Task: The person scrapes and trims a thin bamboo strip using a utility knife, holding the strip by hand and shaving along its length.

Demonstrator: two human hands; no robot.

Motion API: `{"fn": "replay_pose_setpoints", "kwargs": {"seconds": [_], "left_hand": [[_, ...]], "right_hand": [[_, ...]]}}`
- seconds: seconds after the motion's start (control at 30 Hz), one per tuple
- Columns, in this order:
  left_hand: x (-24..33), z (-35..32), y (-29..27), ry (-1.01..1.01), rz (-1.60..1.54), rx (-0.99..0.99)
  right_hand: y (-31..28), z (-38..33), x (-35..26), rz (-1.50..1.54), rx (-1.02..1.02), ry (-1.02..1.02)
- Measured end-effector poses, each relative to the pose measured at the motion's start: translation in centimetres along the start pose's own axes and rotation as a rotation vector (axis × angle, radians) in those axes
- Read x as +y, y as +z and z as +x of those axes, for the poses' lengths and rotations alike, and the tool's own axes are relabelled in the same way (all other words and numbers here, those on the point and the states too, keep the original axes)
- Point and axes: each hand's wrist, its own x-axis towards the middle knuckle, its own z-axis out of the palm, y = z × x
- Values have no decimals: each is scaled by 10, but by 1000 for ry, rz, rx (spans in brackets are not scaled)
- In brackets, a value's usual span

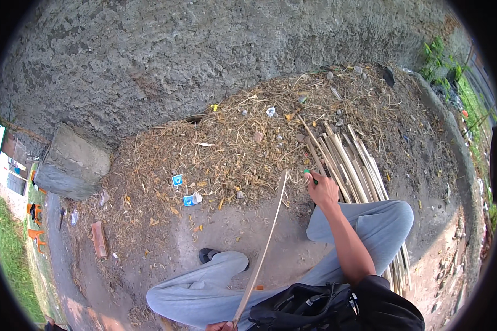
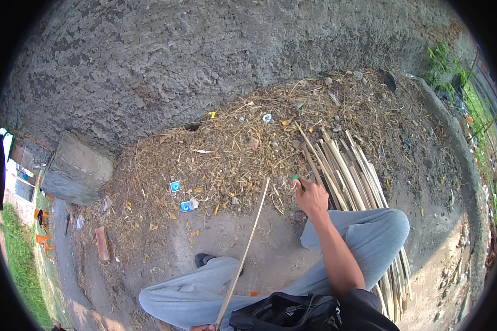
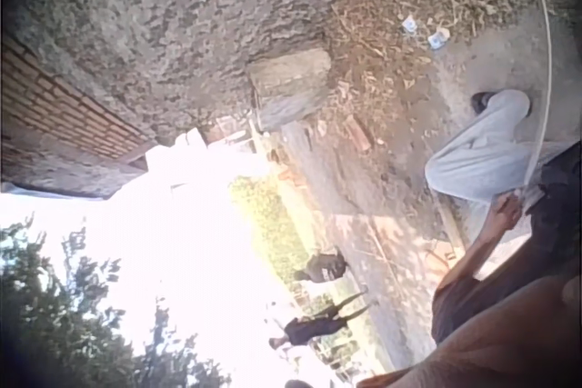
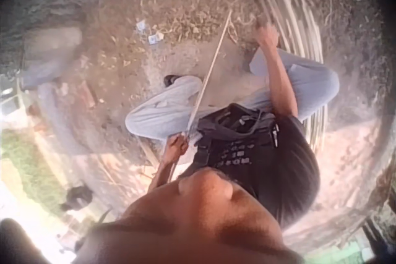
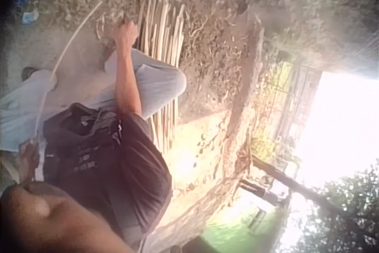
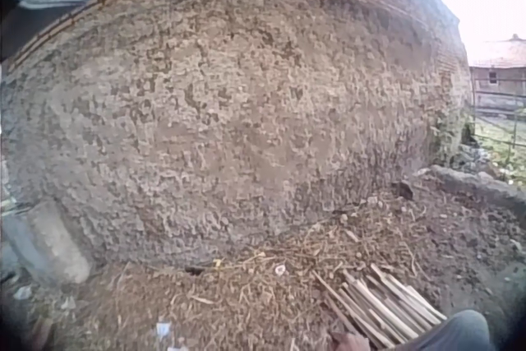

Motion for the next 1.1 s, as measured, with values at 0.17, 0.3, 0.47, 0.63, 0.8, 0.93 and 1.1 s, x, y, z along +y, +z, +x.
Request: {"fn": "replay_pose_setpoints", "kwargs": {"seconds": [0.17, 0.3, 0.47, 0.63, 0.8, 0.93, 1.1], "left_hand": [[34, 22, 4, 23, -247, 129], [43, 70, 6, 137, -189, 167], [92, 114, 32, 142, -233, -143], [111, 147, 40, 115, -325, -281], [115, 162, 45, 99, -419, -335], [114, 165, 46, 122, -455, -334], [106, 165, 41, 123, -503, -395]], "right_hand": [[10, -10, -6, 94, 155, 71], [15, -50, -42, -66, -218, -262], [22, -100, -76, 477, -246, -436], [6, -111, -87, 349, -326, -624], [8, -111, -81, 303, -319, -693], [9, -115, -84, 284, -313, -706], [8, -116, -86, 225, -287, -776]]}}
